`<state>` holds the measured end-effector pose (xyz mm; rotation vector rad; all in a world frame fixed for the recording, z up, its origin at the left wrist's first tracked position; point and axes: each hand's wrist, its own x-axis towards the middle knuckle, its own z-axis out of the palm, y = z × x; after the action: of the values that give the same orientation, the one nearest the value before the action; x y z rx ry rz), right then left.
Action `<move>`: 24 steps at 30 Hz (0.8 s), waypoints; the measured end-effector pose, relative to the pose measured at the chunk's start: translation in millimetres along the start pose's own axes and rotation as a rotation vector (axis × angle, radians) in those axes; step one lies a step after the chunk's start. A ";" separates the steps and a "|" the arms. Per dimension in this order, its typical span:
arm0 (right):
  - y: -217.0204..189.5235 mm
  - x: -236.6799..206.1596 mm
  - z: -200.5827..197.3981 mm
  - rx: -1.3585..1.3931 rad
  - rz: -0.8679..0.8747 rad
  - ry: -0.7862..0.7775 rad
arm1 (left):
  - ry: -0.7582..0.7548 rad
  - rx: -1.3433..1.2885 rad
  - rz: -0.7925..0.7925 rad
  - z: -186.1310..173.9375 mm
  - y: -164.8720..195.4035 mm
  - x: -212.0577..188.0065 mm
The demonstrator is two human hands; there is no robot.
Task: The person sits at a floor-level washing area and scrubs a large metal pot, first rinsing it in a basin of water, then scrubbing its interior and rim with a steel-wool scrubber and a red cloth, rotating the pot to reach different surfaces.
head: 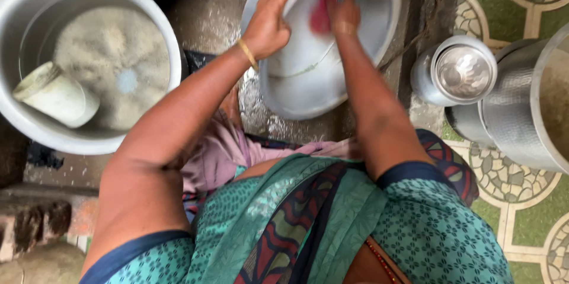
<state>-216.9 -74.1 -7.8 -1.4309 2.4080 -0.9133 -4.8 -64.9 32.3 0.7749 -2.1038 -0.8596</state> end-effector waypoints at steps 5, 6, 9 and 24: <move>-1.8 -108.1 40.6 -0.678 -0.198 -0.910 | -0.060 -0.007 -0.178 -12.9 10.5 -1.4; -14.7 -115.8 54.9 -0.723 -0.319 -1.097 | -0.017 -0.021 -0.128 -9.7 12.4 -1.5; -45.0 -85.3 70.7 -0.240 -0.363 -0.806 | 0.064 -0.015 -0.045 4.3 15.3 -1.3; 23.4 -43.3 28.4 0.087 0.169 -0.043 | -0.135 -0.006 -0.046 -10.9 5.1 -7.3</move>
<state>-198.7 -41.0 -50.2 -1.1844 2.3828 -0.9239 6.6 -60.1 38.9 0.7845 -2.2069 -0.9670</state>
